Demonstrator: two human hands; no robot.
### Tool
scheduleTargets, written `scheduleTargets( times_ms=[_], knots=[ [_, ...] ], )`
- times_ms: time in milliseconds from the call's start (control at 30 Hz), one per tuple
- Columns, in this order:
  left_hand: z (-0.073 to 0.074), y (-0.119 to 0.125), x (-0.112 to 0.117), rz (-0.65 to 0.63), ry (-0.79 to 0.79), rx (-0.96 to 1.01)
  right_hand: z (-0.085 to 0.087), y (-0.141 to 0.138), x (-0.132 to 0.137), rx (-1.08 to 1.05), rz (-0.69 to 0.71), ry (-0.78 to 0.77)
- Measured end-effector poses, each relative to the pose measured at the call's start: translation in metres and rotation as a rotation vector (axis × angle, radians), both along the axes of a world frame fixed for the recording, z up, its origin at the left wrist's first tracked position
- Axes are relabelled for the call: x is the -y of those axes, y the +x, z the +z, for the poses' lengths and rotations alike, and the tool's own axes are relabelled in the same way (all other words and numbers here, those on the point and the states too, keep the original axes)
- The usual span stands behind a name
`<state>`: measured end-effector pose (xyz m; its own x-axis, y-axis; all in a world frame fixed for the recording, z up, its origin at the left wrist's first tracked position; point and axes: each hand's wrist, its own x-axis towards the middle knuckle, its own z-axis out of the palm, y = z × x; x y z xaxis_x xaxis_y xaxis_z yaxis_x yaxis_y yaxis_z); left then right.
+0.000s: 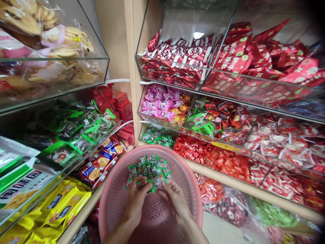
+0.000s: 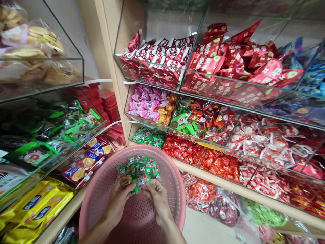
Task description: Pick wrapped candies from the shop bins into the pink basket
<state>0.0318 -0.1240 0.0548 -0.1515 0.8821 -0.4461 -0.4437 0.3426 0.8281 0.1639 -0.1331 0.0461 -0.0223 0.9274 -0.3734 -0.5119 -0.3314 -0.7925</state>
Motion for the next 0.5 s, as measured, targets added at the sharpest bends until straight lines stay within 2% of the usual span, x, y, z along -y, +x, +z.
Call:
scheduleTargets(
  times_ms=[133,333,500],
  knots=[
    [-0.009,0.005,0.012,-0.019,-0.085,0.046,-0.005,0.017,-0.018,0.197,0.049,0.086],
    [-0.01,0.002,0.018,-0.023,-0.14,0.093,-0.023,0.048,-0.084,0.542,0.084,0.26],
    [-0.025,-0.001,0.02,-0.051,-0.175,0.062,-0.035,0.047,-0.128,0.832,0.202,0.363]
  ],
)
